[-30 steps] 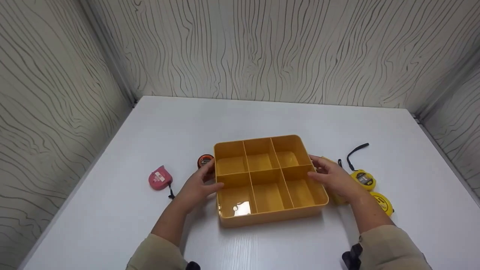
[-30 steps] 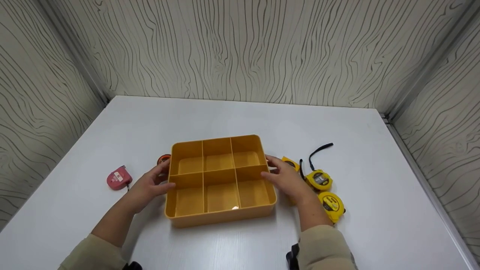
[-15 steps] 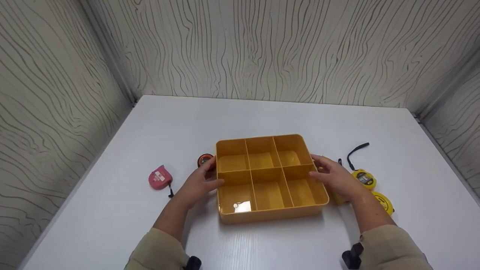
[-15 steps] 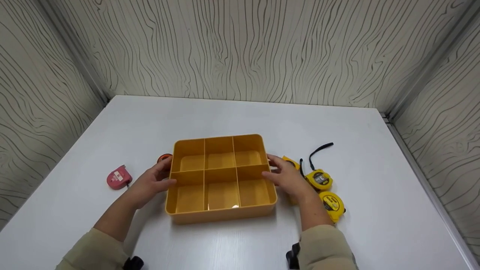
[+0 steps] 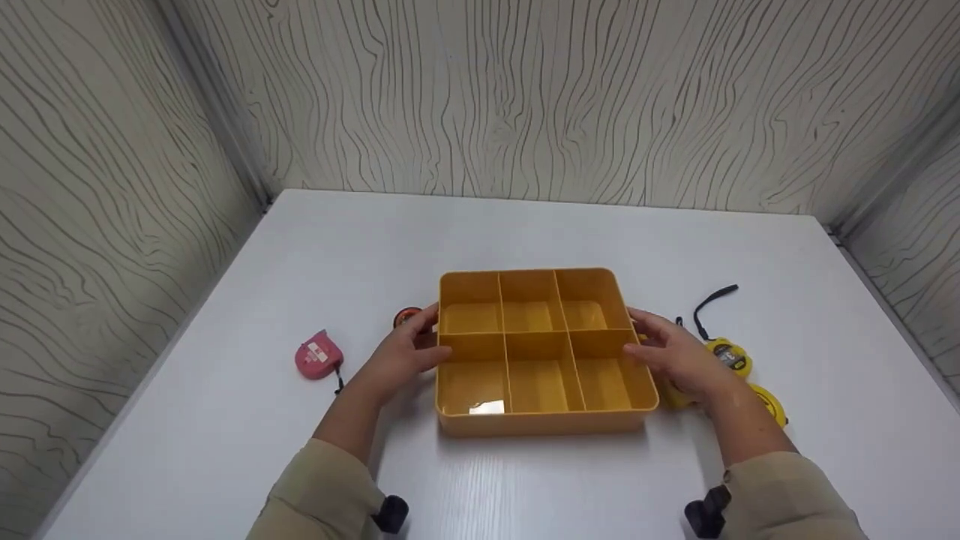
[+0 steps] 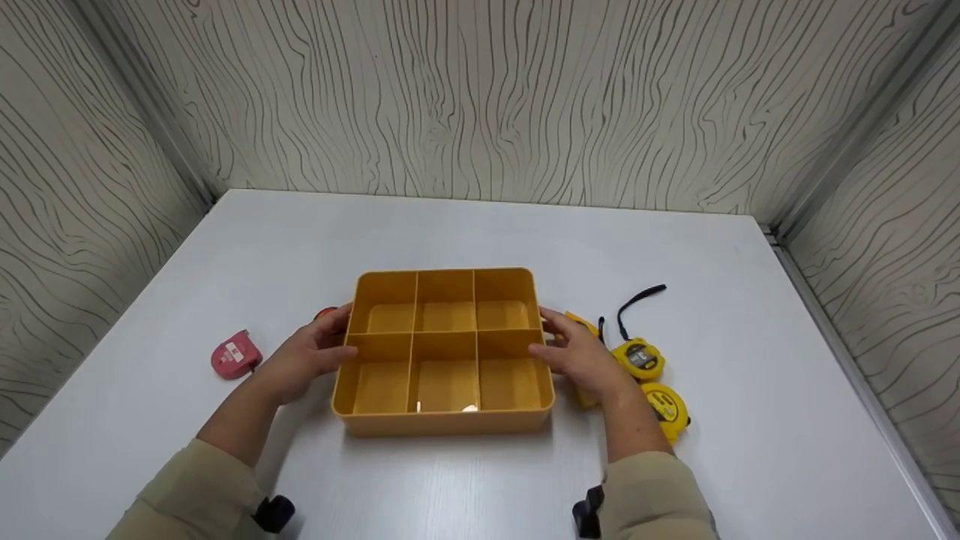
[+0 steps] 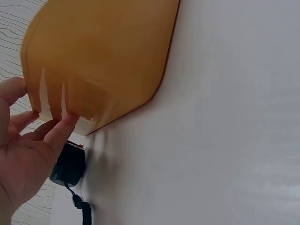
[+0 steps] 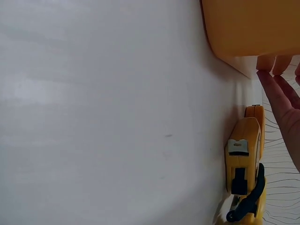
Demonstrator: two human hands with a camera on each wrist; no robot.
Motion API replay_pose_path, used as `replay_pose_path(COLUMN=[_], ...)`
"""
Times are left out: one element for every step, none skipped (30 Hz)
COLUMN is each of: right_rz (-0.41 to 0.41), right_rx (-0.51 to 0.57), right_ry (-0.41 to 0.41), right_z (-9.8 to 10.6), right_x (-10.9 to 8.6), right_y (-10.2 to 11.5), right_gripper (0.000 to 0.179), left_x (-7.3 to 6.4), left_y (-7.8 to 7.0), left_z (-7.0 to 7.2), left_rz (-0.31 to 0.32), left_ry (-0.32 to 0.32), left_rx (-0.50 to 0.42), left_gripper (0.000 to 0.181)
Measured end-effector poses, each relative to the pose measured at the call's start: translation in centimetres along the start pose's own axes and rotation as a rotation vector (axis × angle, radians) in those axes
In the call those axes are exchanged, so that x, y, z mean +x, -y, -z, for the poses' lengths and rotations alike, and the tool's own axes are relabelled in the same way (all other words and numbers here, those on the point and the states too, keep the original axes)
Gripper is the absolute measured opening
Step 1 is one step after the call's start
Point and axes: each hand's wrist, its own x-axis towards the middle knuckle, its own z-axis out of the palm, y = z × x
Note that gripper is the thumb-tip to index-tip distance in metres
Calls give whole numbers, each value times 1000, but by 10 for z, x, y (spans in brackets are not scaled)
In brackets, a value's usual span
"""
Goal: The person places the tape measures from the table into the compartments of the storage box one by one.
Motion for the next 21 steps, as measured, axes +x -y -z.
replay_pose_path(right_rz=[-6, -10, -12, -11, -9, -3, 6, 14, 23, 32, 41, 44, 48, 50, 49, 47, 43, 38, 33, 26, 16], right_rx=[1, 2, 6, 9, 12, 16, 22, 26, 33, 38, 39, 37, 36, 34, 32, 27, 23, 21, 22, 25, 25], right_ry=[-6, -7, -10, -11, -15, -14, -9, -6, -3, 0, 2, 1, 0, -5, -11, -20, -26, -33, -40, -47, -53], right_z=[0, 1, 1, 1, 2, 2, 3, 3, 4, 5, 5, 6, 6, 6, 6, 6, 6, 5, 5, 5, 4], right_x=[0, -1, -1, -2, -2, -3, -3, -4, -4, -4, -4, -4, -5, -5, -5, -5, -5, -5, -5, -5, -5], right_y=[0, 0, 0, -1, -1, -1, -2, -3, -3, -4, -5, -6, -6, -6, -6, -6, -6, -6, -5, -5, -4], right_gripper=[71, 71, 71, 72, 72, 72, 72, 72, 72, 71, 71, 70, 70, 70, 69, 69, 69, 69, 69, 68, 69], left_x=[1, 2, 3, 4, 5, 6, 7, 8, 10, 11, 13, 14, 15, 16, 18, 18, 19, 20, 21, 22, 23], left_y=[-1, -1, -2, -2, -2, -2, -2, -2, -2, -2, -2, -2, -3, -3, -3, -4, -4, -5, -5, -5, -6], left_z=[0, 0, 0, 0, 0, 0, -1, -1, -1, -2, -2, -2, -2, -3, -3, -3, -3, -3, -3, -3, -3], left_rz=[-1, -1, 1, 2, 2, 5, 4, 4, 4, 0, -3, -1, -3, 1, 2, 6, 8, 14, 15, 17, 15], left_ry=[4, 5, 4, 3, 2, 3, 2, 1, 2, 5, 9, 10, 11, 12, 13, 13, 11, 8, 4, 1, -4], left_rx=[-6, -11, -18, -26, -36, -49, -58, -65, -74, -82, -86, -85, -83, -80, -80, -76, -72, -66, -59, -56, -54], left_gripper=[71, 70, 70, 70, 69, 68, 68, 67, 66, 65, 65, 64, 64, 64, 64, 64, 64, 64, 64, 64, 64])
